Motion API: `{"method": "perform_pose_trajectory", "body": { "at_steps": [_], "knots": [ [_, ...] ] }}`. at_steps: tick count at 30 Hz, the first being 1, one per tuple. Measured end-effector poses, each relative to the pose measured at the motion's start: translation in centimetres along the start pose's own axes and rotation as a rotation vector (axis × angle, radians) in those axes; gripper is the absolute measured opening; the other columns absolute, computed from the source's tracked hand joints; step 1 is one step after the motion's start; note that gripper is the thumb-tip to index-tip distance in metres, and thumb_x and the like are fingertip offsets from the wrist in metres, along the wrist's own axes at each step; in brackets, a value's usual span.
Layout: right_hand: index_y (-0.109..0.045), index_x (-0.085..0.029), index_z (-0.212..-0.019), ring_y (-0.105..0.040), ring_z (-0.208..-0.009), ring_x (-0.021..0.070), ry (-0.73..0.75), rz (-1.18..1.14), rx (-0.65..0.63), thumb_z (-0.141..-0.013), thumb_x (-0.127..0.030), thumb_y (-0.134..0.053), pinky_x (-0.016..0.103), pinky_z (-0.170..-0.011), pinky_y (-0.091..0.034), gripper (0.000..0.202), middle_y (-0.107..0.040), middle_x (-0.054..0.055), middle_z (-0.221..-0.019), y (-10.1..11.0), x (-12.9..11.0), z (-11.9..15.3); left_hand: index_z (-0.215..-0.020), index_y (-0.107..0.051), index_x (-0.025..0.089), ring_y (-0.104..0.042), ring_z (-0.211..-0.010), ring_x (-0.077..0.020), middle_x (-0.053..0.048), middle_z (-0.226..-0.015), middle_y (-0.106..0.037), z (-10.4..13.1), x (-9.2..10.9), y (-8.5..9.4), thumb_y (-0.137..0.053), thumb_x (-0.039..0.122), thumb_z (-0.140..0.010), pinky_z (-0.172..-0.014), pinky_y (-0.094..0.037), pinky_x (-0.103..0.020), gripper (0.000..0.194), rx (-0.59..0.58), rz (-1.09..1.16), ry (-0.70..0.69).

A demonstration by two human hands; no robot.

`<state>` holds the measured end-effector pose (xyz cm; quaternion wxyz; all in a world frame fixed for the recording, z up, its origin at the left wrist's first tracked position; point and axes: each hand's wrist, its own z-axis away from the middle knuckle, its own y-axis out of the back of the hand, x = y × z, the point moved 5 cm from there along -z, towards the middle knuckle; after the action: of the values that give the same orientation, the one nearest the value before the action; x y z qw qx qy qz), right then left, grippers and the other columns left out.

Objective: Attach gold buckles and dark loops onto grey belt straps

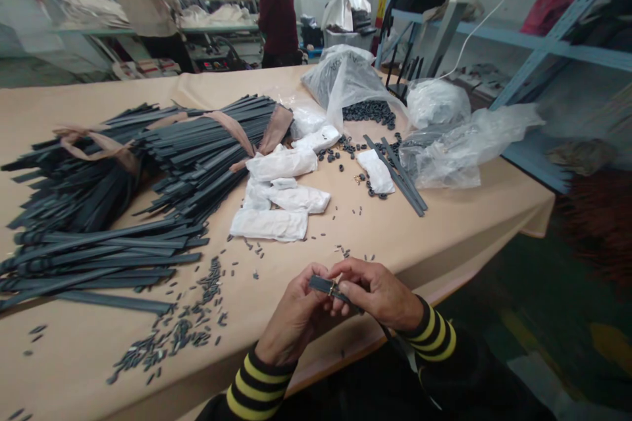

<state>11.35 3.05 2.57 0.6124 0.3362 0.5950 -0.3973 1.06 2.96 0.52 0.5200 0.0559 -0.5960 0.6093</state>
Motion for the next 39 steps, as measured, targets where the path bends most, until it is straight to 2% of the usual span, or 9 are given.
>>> {"method": "perform_pose_trajectory", "body": {
  "at_steps": [3,8,10,13,19,24,31,36,39],
  "knots": [
    [-0.058,-0.013,-0.094,-0.060,-0.058,0.0106,0.019,0.112,0.044,-0.081,-0.019,-0.048,0.023,-0.058,-0.050,0.018,-0.062,0.002,-0.067,0.0,-0.1,-0.1,-0.074,-0.046,0.016,-0.048,-0.058,-0.0098,0.001,-0.060,-0.052,0.2,-0.4,0.5,-0.061,0.023,-0.073,-0.057,-0.036,-0.021,0.017,0.027,-0.062,0.035],
    [-0.063,-0.016,-0.087,-0.058,-0.062,0.0103,0.152,0.434,0.152,-0.078,-0.017,-0.053,0.021,-0.061,-0.045,0.014,-0.064,0.001,-0.071,0.0,-0.9,-0.3,-0.070,-0.048,0.015,-0.038,-0.050,-0.0062,0.005,-0.054,-0.045,1.3,-0.2,1.9,-0.059,0.029,-0.075,-0.048,-0.029,-0.017,0.018,0.271,-0.319,-0.006],
    [-0.062,-0.017,-0.087,-0.058,-0.065,0.0110,0.175,0.485,0.208,-0.078,-0.016,-0.052,0.021,-0.063,-0.044,0.014,-0.064,0.001,-0.072,0.1,-1.0,-0.3,-0.076,-0.052,0.015,-0.040,-0.051,-0.0070,0.004,-0.055,-0.046,1.7,0.1,1.7,-0.056,0.030,-0.077,-0.049,-0.030,-0.018,0.016,0.284,-0.358,-0.021],
    [-0.061,-0.018,-0.089,-0.058,-0.069,0.0120,0.190,0.547,0.283,-0.078,-0.014,-0.050,0.023,-0.067,-0.045,0.016,-0.064,0.002,-0.076,0.2,-1.1,-0.3,-0.086,-0.056,0.015,-0.047,-0.060,-0.0092,0.000,-0.069,-0.052,2.1,0.2,1.2,-0.056,0.028,-0.077,-0.058,-0.037,-0.020,0.016,0.231,-0.308,-0.031],
    [-0.064,-0.018,-0.091,-0.058,-0.073,0.0133,0.298,0.590,0.163,-0.080,-0.017,-0.052,0.024,-0.070,-0.044,0.016,-0.065,0.004,-0.079,-0.5,-1.2,-0.3,-0.074,-0.055,0.013,-0.044,-0.054,-0.0066,0.003,-0.060,-0.049,1.7,-0.6,1.8,-0.058,0.028,-0.076,-0.054,-0.036,-0.018,0.015,0.288,-0.142,-0.030],
    [-0.064,-0.016,-0.080,-0.058,-0.070,0.0121,0.256,0.568,0.160,-0.079,-0.017,-0.055,0.022,-0.068,-0.043,0.009,-0.065,0.003,-0.076,-0.2,-1.1,-0.5,-0.077,-0.055,0.014,-0.043,-0.052,-0.0058,0.004,-0.060,-0.049,1.5,-1.5,2.1,-0.059,0.029,-0.075,-0.052,-0.036,-0.018,0.016,0.324,-0.149,-0.010],
    [-0.054,-0.017,-0.079,-0.053,-0.068,0.0120,0.152,0.628,0.152,-0.080,-0.015,-0.049,0.023,-0.065,-0.040,0.006,-0.055,0.001,-0.073,-0.1,-0.6,-0.5,-0.080,-0.057,0.015,-0.050,-0.064,-0.0097,0.000,-0.072,-0.058,1.7,-0.6,2.8,-0.055,0.031,-0.078,-0.061,-0.040,-0.020,0.017,0.421,-0.370,-0.178],
    [-0.051,-0.018,-0.078,-0.051,-0.057,0.0092,0.028,0.570,0.160,-0.081,-0.017,-0.048,0.020,-0.056,-0.038,0.005,-0.052,-0.003,-0.063,0.1,0.1,-0.5,-0.080,-0.059,0.015,-0.052,-0.065,-0.0105,0.000,-0.073,-0.060,1.5,-0.3,2.9,-0.057,0.031,-0.076,-0.062,-0.040,-0.020,0.016,0.434,-0.399,-0.174],
    [-0.051,-0.018,-0.076,-0.051,-0.056,0.0092,-0.008,0.559,0.178,-0.078,-0.015,-0.050,0.020,-0.054,-0.038,0.004,-0.053,-0.003,-0.061,0.3,0.2,-0.6,-0.075,-0.059,0.015,-0.052,-0.063,-0.0110,0.000,-0.067,-0.059,1.5,0.1,2.3,-0.061,0.029,-0.073,-0.061,-0.040,-0.020,0.015,0.443,-0.516,-0.186]
  ]
}}
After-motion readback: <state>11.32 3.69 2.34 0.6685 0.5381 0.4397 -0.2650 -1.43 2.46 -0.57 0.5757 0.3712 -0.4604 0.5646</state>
